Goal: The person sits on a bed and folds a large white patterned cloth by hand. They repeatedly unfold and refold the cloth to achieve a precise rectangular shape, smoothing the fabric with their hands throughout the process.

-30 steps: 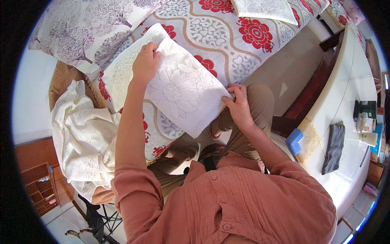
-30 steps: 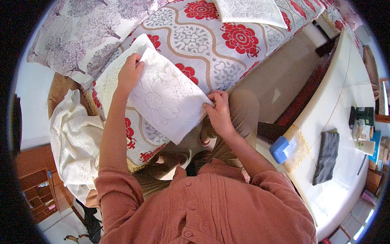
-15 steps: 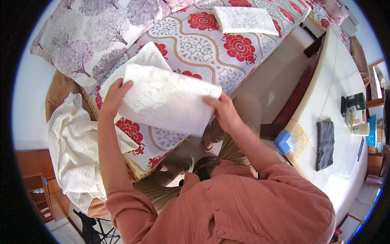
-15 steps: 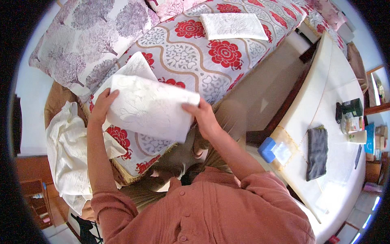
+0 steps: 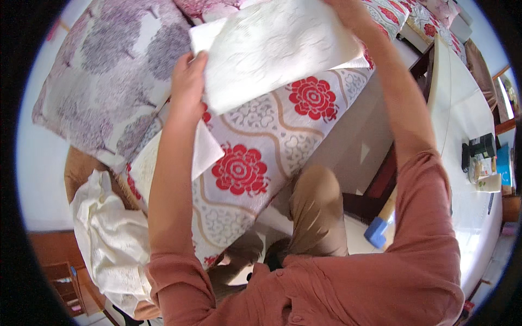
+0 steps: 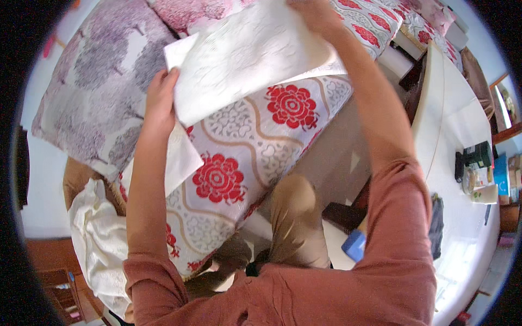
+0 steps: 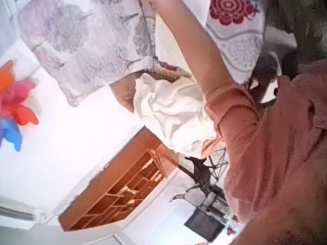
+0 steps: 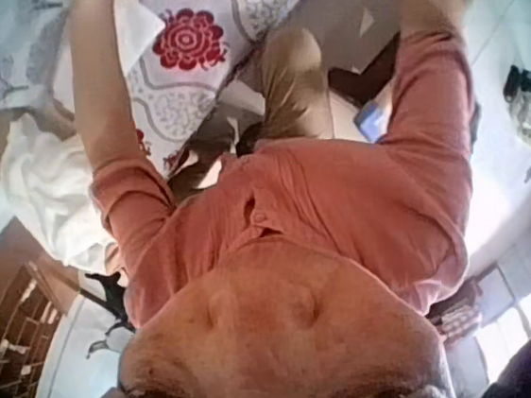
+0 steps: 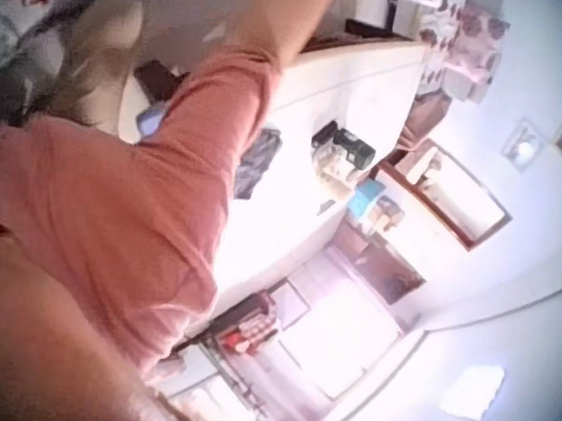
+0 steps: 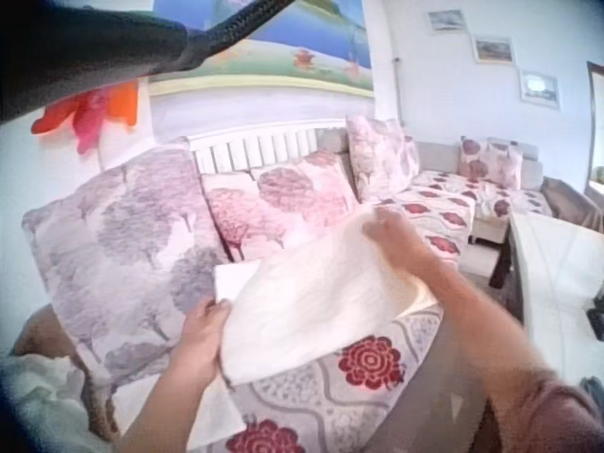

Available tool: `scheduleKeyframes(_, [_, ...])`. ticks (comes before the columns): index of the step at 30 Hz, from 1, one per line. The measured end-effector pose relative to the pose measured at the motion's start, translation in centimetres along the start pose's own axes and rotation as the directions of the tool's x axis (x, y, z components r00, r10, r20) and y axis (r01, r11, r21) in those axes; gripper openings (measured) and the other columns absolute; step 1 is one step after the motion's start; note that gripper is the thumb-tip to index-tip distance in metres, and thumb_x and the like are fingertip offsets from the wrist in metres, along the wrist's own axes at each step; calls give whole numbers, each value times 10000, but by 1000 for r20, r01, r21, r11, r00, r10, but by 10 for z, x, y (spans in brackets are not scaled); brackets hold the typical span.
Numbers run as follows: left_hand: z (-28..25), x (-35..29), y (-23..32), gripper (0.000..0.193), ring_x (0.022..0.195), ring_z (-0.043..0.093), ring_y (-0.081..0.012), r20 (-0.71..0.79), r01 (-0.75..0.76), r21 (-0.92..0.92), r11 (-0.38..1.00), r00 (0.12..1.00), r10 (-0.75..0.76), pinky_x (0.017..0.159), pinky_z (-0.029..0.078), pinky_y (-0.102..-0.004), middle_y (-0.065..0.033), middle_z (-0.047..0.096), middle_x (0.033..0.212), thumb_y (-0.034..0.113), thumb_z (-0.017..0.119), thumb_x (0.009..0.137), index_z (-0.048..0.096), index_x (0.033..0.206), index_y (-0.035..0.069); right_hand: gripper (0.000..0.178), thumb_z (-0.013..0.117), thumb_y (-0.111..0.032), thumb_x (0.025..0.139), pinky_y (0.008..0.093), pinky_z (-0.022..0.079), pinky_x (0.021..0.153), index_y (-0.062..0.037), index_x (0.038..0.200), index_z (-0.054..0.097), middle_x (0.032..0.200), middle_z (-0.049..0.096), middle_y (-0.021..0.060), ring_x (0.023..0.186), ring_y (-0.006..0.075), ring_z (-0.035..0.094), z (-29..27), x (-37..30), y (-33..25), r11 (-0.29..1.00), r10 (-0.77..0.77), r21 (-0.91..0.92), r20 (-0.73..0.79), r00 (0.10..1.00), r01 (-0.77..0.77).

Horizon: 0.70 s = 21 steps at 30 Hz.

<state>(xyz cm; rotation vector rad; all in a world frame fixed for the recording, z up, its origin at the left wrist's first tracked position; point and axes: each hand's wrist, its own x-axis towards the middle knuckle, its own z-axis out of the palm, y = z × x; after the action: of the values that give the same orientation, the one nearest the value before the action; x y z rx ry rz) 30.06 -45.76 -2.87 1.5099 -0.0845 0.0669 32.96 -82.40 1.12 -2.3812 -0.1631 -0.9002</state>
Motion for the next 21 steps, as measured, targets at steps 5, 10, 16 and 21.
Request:
scheduleKeyframes(5, [101,84,-48,370,950,647,-222,79,47,-78,996,996,-40,812,543,-356,-158,641,1082,192,601,962,527,1213,-69,636,655,-402,875,427,434,1014,17,1339,536,1276,597,271,1180,374,576,-26,50,82,924,349,-191,71,935,-330])
scheduleKeyframes(10, [144,99,-166,703,1057,619,-269,150,23,377,926,985,-86,997,435,-406,-215,621,1184,233,685,872,337,1417,-44,823,683,-463,874,367,410,1048,8,1470,365,1329,553,270,1255,301,541,56,-28,223,822,566,-181,173,806,-539])
scheduleKeyframes(16, [150,93,-161,557,917,653,-243,228,-115,316,942,973,42,829,502,-379,-151,654,1019,112,652,878,392,1368,63,665,676,-299,888,380,475,957,-130,1475,413,1288,592,210,1118,281,618,49,-43,256,903,407,4,318,856,-430])
scheduleKeyframes(21, [156,104,-152,440,908,655,-216,225,-152,493,857,973,43,827,510,-361,-125,675,990,83,635,897,463,1302,78,525,661,-317,895,463,494,910,-127,1361,513,1203,621,220,1081,367,631,59,-48,254,880,290,-438,192,938,-182])
